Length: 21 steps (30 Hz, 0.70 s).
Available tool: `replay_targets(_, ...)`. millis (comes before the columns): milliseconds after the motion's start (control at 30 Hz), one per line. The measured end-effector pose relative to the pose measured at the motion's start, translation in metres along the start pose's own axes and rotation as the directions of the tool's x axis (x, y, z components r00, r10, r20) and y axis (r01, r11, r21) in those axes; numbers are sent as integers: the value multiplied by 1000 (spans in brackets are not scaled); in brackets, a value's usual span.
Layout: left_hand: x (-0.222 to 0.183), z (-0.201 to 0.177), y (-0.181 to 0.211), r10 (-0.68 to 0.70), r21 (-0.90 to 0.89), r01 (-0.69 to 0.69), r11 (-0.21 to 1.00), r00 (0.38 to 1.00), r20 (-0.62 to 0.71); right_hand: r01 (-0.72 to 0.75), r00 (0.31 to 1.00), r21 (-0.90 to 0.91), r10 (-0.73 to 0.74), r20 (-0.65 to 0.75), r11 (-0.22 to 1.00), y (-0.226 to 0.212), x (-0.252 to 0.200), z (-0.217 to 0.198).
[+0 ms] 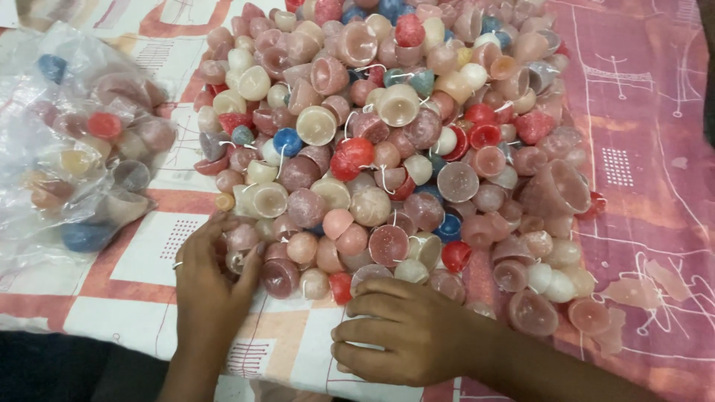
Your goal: Sorting small poured wax candles from a large pile into plastic bags and placing them in a shipping box.
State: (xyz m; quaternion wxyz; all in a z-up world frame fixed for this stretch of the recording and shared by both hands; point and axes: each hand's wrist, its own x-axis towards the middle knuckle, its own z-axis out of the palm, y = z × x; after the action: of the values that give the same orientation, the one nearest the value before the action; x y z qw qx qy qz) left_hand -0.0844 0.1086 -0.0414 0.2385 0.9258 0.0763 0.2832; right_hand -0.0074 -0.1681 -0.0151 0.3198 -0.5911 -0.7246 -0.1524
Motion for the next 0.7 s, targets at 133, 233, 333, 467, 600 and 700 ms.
replay_targets(133,-2,1,2,-429,-242,411,879,903,-22,-9,1000,2,9,-29,1000,1,-4,4)
replay_targets(233,-3,2,-5,-253,-175,228,958,958,-135,-10,1000,8,10,-28,1000,2,-4,5)
replay_targets(333,1,-5,9,78,61,-73,995,994,-72,-24,999,24,24,-23,999,1,-4,4)
replay_targets(467,-15,4,-13,-217,-131,217,967,976,13,-35,999,45,37,-40,998,1,-7,5)
replay_targets(600,-16,7,-16,-63,12,64,998,997,-44,-38,999,53,39,-28,998,1,-7,5)
replay_targets(700,-14,9,-12,-98,26,100,995,993,-65,-42,999,50,44,-30,998,1,-8,5)
